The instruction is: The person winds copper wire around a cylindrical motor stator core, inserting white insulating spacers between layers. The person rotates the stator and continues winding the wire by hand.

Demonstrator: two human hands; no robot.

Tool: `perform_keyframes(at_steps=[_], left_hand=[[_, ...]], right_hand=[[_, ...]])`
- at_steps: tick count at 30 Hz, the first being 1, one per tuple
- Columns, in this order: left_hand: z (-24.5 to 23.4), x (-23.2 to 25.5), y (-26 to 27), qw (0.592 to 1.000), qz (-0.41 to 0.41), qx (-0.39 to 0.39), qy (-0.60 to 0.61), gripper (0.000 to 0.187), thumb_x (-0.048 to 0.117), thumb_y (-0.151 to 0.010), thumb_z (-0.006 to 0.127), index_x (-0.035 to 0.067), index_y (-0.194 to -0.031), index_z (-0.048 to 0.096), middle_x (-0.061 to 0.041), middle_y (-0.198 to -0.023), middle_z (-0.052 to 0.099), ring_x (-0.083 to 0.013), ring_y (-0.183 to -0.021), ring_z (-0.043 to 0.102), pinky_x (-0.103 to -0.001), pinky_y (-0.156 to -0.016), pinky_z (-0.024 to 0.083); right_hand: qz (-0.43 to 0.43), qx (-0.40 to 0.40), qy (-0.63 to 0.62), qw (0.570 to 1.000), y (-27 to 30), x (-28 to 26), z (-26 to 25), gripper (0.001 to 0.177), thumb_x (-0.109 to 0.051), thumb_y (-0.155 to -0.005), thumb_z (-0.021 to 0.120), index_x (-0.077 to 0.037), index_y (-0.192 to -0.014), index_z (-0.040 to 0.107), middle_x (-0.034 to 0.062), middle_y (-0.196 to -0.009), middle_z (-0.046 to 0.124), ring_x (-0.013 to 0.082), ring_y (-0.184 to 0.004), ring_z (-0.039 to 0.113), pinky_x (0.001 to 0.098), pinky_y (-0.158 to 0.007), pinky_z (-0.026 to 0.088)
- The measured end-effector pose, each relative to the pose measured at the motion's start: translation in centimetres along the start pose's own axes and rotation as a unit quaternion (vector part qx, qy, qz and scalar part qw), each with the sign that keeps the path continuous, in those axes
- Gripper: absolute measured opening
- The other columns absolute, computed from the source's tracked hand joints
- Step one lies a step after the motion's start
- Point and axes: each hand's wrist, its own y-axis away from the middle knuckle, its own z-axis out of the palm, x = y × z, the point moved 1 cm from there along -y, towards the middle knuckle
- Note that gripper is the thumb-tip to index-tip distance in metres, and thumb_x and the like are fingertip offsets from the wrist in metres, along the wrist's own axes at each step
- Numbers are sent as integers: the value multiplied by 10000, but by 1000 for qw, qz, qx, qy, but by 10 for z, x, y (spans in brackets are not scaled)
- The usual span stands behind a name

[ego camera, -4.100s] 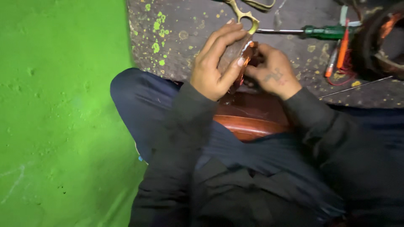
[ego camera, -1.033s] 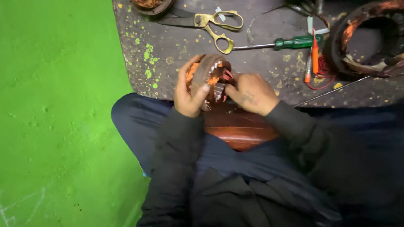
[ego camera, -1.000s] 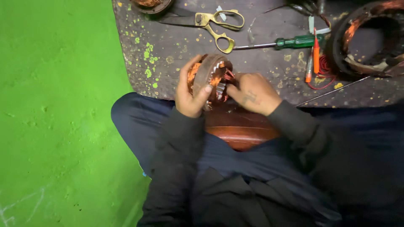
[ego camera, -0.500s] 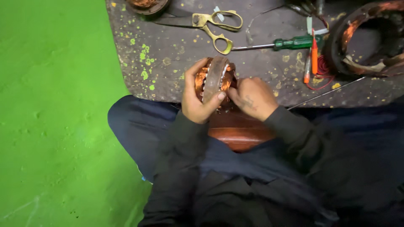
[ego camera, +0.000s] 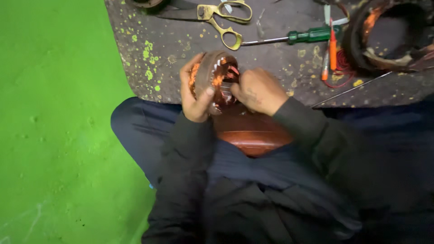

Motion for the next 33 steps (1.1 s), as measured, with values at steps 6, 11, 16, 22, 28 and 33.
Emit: perform_keyframes(at_steps=[6, 11, 16, 22, 28, 33], left_hand=[[-4, -9, -1, 999, 24, 13, 37, 774, 340, -958, 731, -20, -1540, 370, -171, -1488, 520, -262, -1392, 522, -410, -1240, 410], [-7, -4, -2, 998, 27, 2, -62, 695, 297, -987, 712, 22, -1542, 397, -157, -1485, 530, -255, -1388, 529, -397, -1224, 426], [6, 31, -5, 983, -21, -27, -181, 653, 251, -986, 724, 86, -1534, 408, -166, -1478, 552, -270, -1368, 563, -391, -1178, 461], [8, 56, -9, 976, -50, -39, -207, 665, 274, -974, 741, 95, -1527, 419, -185, -1472, 582, -288, -1370, 587, -386, -1163, 466], [1, 63, -15, 971, -66, -55, -225, 701, 290, -936, 762, 95, -1520, 425, -187, -1460, 608, -291, -1362, 608, -390, -1155, 475], [-1, 63, -15, 941, -61, -27, -333, 733, 290, -900, 809, 103, -1513, 453, -212, -1435, 585, -313, -1340, 603, -398, -1131, 484]], right_hand=[[-35, 24, 0, 999, 1, -2, -10, 381, -337, -897, 657, 33, -822, 705, 298, -793, 662, 495, -804, 669, 557, -742, 529], [-34, 155, -44, 986, 19, 7, -10, 506, -416, -828, 820, 29, -1017, 670, 251, -862, 722, 463, -838, 684, 522, -733, 537], [-131, 209, -144, 958, 16, 4, -2, 400, -219, -849, 783, 4, -1153, 649, 198, -984, 722, 339, -778, 717, 425, -717, 565], [-115, 145, -204, 961, 3, 19, 0, 339, -148, -914, 733, -14, -1216, 657, 138, -969, 736, 210, -786, 695, 358, -738, 568], [-84, 73, -261, 959, -7, 21, -8, 353, -140, -891, 789, -8, -1189, 652, 90, -1023, 747, 137, -887, 670, 310, -802, 572], [-5, 77, -168, 983, 6, 8, -9, 449, -182, -843, 769, -32, -1249, 645, 141, -874, 734, 207, -771, 707, 348, -725, 571]])
